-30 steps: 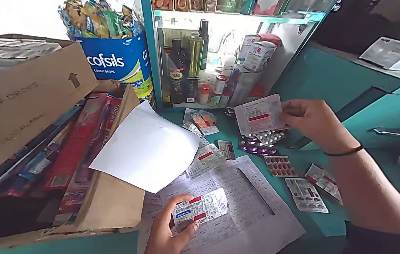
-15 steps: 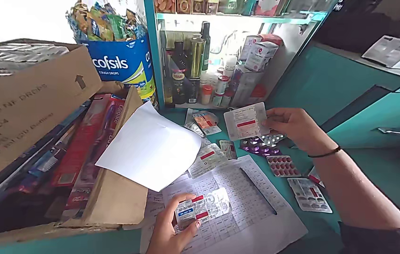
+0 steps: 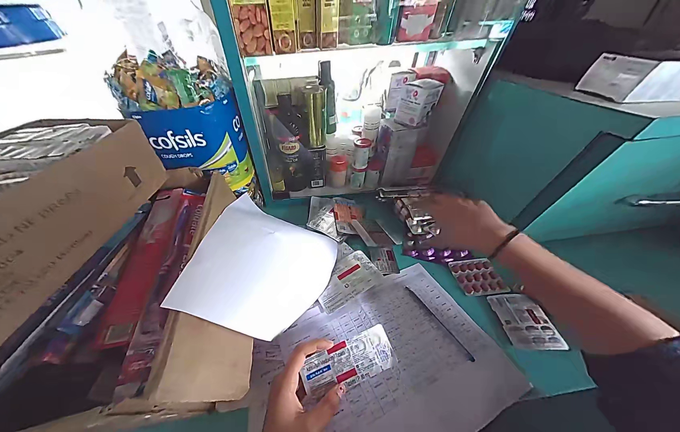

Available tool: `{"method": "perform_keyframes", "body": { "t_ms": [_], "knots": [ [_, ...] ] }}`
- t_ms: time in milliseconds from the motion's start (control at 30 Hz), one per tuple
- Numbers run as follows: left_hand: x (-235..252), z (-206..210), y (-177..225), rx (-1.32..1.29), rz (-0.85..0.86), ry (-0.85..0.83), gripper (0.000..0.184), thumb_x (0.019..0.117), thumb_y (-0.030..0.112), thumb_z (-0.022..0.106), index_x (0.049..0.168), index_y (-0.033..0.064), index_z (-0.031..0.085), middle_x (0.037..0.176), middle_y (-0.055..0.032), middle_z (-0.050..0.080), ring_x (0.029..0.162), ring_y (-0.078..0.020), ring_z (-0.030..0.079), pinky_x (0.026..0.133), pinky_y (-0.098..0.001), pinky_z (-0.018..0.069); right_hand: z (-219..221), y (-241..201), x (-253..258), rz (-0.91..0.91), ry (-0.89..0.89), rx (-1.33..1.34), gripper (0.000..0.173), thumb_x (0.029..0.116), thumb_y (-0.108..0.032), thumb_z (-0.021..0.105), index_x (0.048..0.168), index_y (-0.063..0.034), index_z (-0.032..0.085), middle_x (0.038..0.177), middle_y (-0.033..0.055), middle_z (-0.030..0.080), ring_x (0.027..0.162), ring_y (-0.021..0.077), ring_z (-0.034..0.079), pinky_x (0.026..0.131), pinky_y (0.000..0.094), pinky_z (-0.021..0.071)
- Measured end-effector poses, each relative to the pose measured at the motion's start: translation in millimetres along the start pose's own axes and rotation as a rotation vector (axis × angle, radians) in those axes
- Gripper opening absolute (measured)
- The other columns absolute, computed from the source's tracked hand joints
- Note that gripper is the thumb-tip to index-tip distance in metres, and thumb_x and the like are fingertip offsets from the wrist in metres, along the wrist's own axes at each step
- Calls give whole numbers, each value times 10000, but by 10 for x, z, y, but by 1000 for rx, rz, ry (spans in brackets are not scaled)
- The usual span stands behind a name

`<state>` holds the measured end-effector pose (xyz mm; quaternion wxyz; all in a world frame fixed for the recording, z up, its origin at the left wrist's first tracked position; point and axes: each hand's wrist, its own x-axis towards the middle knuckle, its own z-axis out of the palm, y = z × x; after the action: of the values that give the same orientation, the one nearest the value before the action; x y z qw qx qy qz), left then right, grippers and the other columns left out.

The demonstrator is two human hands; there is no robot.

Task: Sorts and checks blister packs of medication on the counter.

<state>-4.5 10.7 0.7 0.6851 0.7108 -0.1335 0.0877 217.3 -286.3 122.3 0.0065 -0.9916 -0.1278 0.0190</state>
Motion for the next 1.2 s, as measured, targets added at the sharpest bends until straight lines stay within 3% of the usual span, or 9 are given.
{"method": "perform_keyframes", "body": {
  "t_ms": [67, 167, 233, 300, 433, 500, 633, 1033, 1200],
  "knots": [
    [0, 4, 17, 8, -4, 0, 497, 795, -59, 718, 1266, -74, 561, 1224, -63, 670, 1037, -29, 685, 875, -230, 602, 183, 65, -30, -16, 50, -46, 723, 835, -205, 858, 1464, -52, 536, 1457, 281, 515, 1319, 528, 491, 972, 727, 411],
    [8, -7, -7, 19, 9, -17, 496, 794, -63, 724, 1263, -72, 562, 1238, -71, 663, 1040, -34, 685, 878, -236, 603, 268, 222, -41, -36, 290, -11, 365, 915, -46, 703, 1280, -63, 689, 1288, 242, 656, 1124, 496, 639, 840, 706, 487],
    [13, -9, -5, 24, 8, -21, 498, 793, -65, 729, 1263, -71, 563, 1242, -77, 661, 1038, -37, 687, 875, -237, 605, 194, 339, -33, -49, 413, 72, 264, 935, -25, 671, 1192, -31, 735, 1218, 258, 665, 970, 510, 673, 726, 714, 502],
    [-4, -15, -6, 25, 8, -23, 496, 800, -53, 727, 1269, -62, 564, 1246, -66, 662, 1040, -33, 688, 868, -235, 609, 102, 423, -26, -30, 444, 188, 197, 951, -44, 673, 1128, -20, 757, 1146, 260, 683, 958, 518, 661, 735, 731, 479],
    [11, 2, -5, 28, 1, -11, 504, 799, -50, 724, 1274, -68, 557, 1240, -68, 665, 1029, -36, 691, 863, -235, 611, -117, 537, 26, 100, 361, 351, 160, 954, -109, 720, 1086, -36, 774, 1043, 268, 722, 1001, 502, 663, 825, 733, 452],
    [1, 4, -10, 27, -5, -3, 505, 799, -44, 727, 1275, -69, 559, 1244, -72, 663, 1040, -39, 688, 868, -236, 608, -138, 530, -2, 44, 411, 487, 171, 945, -73, 723, 1091, 6, 767, 1042, 254, 730, 993, 420, 687, 875, 650, 478],
    [6, 4, -30, 23, 12, -1, 494, 807, -23, 728, 1275, -43, 569, 1235, -52, 675, 1029, -30, 691, 859, -230, 609, -215, 188, -202, -69, 524, 985, 74, 948, -43, 678, 1011, -20, 710, 862, -38, 719, 761, -9, 672, 748, 202, 583],
    [12, -12, -70, -5, 81, 4, 478, 856, -20, 636, 1327, -28, 554, 1295, -80, 613, 1129, -48, 633, 918, -224, 571, -352, -497, -690, -341, 309, 1249, 165, 964, -43, 632, 959, -105, 784, 802, -27, 758, 661, 44, 705, 612, 196, 609],
    [-16, -4, -69, -72, 87, 8, 451, 903, -1, 644, 1335, -75, 537, 1311, -114, 611, 1017, -58, 676, 793, -237, 608, -253, -589, -735, -528, 258, 1206, 210, 1031, -209, 569, 962, -252, 762, 802, -160, 708, 639, -61, 637, 556, 117, 550]
  ]
}}
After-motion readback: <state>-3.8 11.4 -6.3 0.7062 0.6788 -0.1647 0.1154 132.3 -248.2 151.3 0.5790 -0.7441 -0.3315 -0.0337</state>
